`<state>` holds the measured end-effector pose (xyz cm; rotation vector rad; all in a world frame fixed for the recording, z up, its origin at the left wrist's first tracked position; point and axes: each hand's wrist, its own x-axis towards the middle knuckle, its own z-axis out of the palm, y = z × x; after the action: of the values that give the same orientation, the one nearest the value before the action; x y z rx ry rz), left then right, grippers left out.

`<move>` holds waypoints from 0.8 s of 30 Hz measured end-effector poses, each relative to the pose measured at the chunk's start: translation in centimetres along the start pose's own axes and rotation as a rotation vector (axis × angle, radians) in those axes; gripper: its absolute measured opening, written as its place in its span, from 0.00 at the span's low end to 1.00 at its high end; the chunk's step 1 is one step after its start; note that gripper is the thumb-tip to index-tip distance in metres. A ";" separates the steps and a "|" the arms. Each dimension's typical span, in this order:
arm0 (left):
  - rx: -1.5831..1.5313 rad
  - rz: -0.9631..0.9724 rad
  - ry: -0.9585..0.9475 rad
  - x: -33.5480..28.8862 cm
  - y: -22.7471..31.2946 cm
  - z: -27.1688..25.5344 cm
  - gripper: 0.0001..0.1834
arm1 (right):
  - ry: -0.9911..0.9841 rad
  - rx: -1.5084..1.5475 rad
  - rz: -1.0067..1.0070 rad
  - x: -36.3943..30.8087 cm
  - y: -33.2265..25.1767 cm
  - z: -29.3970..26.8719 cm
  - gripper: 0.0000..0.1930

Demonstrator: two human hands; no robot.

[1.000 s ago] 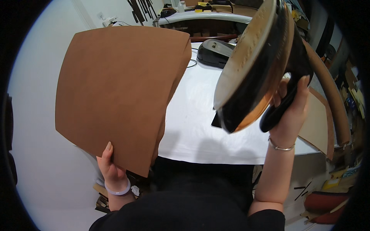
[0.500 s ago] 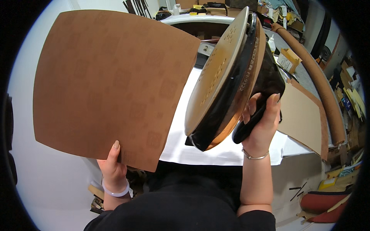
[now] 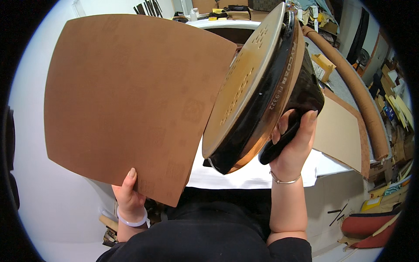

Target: The person irons a rectangular piece of cardboard on a white work surface. They repeatedly lift the cardboard to check the underside, then continue ironing the top surface. The person also uses scissors to trim a small edge of the cardboard before resuming ironing.

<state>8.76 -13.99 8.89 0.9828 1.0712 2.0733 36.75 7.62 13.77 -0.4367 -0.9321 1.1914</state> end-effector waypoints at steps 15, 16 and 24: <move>-0.052 -0.077 0.042 -0.7 -0.1 1.2 0.33 | -0.077 0.049 0.072 0.0 0.9 -1.3 0.26; -0.051 -0.073 0.048 -0.8 0.0 1.2 0.33 | -0.085 0.053 0.069 0.0 1.0 -1.2 0.26; -0.108 -0.139 0.057 -0.9 0.0 1.1 0.34 | -0.116 0.078 0.120 0.0 2.2 -1.2 0.23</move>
<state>10.15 -14.26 9.03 0.7784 1.0143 2.0332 36.47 8.61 11.51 -0.3683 -0.9655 1.3697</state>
